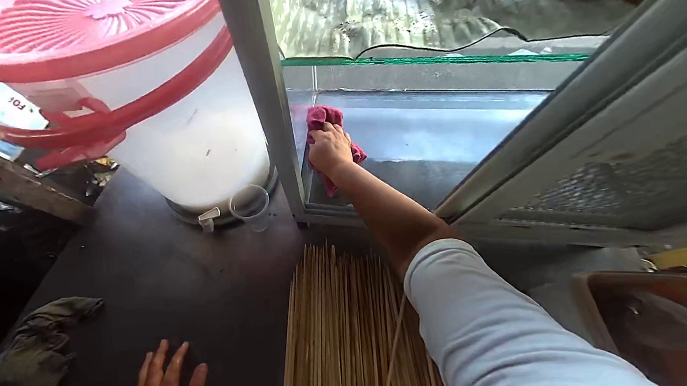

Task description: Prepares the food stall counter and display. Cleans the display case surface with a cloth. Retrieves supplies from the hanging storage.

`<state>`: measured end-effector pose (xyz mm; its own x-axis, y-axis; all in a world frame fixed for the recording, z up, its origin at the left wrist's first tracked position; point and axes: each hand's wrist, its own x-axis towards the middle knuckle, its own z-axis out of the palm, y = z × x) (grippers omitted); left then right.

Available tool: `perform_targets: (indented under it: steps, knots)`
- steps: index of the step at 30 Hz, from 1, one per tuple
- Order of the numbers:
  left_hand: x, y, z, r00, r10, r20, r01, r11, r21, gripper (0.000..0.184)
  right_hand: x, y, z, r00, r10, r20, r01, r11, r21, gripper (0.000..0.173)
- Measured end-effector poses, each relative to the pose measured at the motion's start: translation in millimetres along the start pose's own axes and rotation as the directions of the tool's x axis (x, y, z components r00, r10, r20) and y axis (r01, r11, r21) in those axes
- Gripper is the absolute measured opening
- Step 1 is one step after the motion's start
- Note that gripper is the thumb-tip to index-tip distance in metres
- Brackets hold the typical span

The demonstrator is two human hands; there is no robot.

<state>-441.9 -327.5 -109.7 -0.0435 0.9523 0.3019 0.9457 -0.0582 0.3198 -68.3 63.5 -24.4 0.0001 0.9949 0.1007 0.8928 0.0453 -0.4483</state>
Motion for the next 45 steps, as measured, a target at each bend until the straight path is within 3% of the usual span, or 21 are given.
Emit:
perform_targets:
  steps: [8, 10, 12, 13, 15, 17, 18, 20, 22, 25, 28, 31, 34, 36, 38, 40, 42, 43, 45]
  knots:
    - [3, -1, 4, 0.997, -0.013, -0.071, 0.013, 1.0, -0.009, 0.062, -84, -5, -11, 0.947, -0.257, 0.193, 0.26, 0.965, 0.008, 0.027]
    - [4, 2, 3, 0.998, -0.024, -0.061, 0.023, 1.0, -0.01, 0.062, -96, -2, -20, 0.912, -0.326, 0.25, 0.298, 0.944, 0.143, 0.025]
    - [3, 3, 2, 0.998, -0.036, -0.047, 0.036, 0.999, -0.016, 0.063, -101, 4, -39, 0.898, -0.303, 0.319, 0.171, 0.908, 0.382, 0.027]
    - [4, 4, 2, 0.998, -0.041, -0.043, 0.04, 0.999, -0.02, 0.063, -103, 13, -44, 0.924, -0.259, 0.283, 0.054, 0.819, 0.572, 0.025]
    - [5, 4, 2, 0.998, -0.044, -0.053, 0.043, 0.999, -0.022, 0.062, -106, 22, -58, 0.974, -0.105, 0.198, -0.122, 0.493, 0.861, 0.026]
    - [4, 6, 1, 0.998, -0.045, -0.043, 0.044, 0.999, -0.022, 0.062, -108, 14, -71, 0.997, -0.06, 0.054, -0.036, 0.266, 0.963, 0.035]
    - [4, 6, 1, 0.998, -0.037, -0.043, 0.036, 0.999, -0.02, 0.061, -110, 3, -76, 0.995, -0.096, -0.026, 0.048, 0.235, 0.971, 0.047]
    - [5, 6, 1, 0.998, -0.011, -0.062, 0.01, 1.0, -0.003, 0.06, -109, -29, -79, 0.973, -0.189, -0.128, 0.185, 0.321, 0.929, 0.061]
    - [5, 4, 2, 0.997, 0.003, -0.072, -0.003, 1.0, -0.003, 0.06, -96, -46, -67, 0.97, -0.17, -0.172, 0.23, 0.436, 0.87, 0.05]
    - [5, 2, 2, 0.998, 0.007, -0.056, -0.006, 1.0, 0.004, 0.062, -65, -37, -47, 0.995, -0.045, -0.084, 0.093, 0.645, 0.758, 0.04]
    - [7, 3, -1, 0.999, -0.023, -0.041, 0.023, 1.0, 0.01, 0.063, -40, -20, -23, 0.997, 0.039, 0.064, -0.066, 0.867, 0.495, 0.038]
    - [5, 4, 0, 0.999, -0.035, -0.041, 0.036, 0.999, 0.007, 0.063, -33, -20, -18, 0.996, 0.017, 0.084, -0.041, 0.957, 0.288, 0.035]
    - [7, 2, 2, 0.998, -0.026, -0.049, 0.027, 1.0, 0.01, 0.063, -51, -16, -18, 0.99, -0.092, 0.105, 0.071, 0.979, 0.192, 0.034]
    - [7, 2, 2, 0.999, -0.018, -0.045, 0.019, 1.0, 0.02, 0.064, -68, -11, -16, 0.973, -0.179, 0.143, 0.143, 0.963, 0.23, 0.033]
    - [7, 3, 2, 0.999, -0.019, -0.043, 0.02, 1.0, 0.021, 0.063, -83, -6, -21, 0.948, -0.229, 0.219, 0.134, 0.916, 0.378, 0.033]
    - [6, 4, 1, 0.999, -0.03, -0.036, 0.031, 0.999, 0.016, 0.062, -89, 4, -26, 0.929, -0.263, 0.261, 0.047, 0.783, 0.62, 0.032]
    - [8, 3, 0, 0.999, -0.036, -0.022, 0.036, 0.999, 0.006, 0.063, -91, 6, -39, 0.954, -0.236, 0.185, -0.025, 0.554, 0.832, 0.031]
    - [9, 4, 1, 0.999, -0.037, -0.022, 0.037, 0.999, 0.003, 0.063, -88, 2, -46, 0.974, -0.189, 0.125, -0.012, 0.507, 0.862, 0.033]
    - [7, 7, 0, 0.999, -0.042, -0.019, 0.042, 0.999, -0.004, 0.062, -83, -15, -52, 0.99, -0.14, 0.004, 0.084, 0.618, 0.781, 0.036]
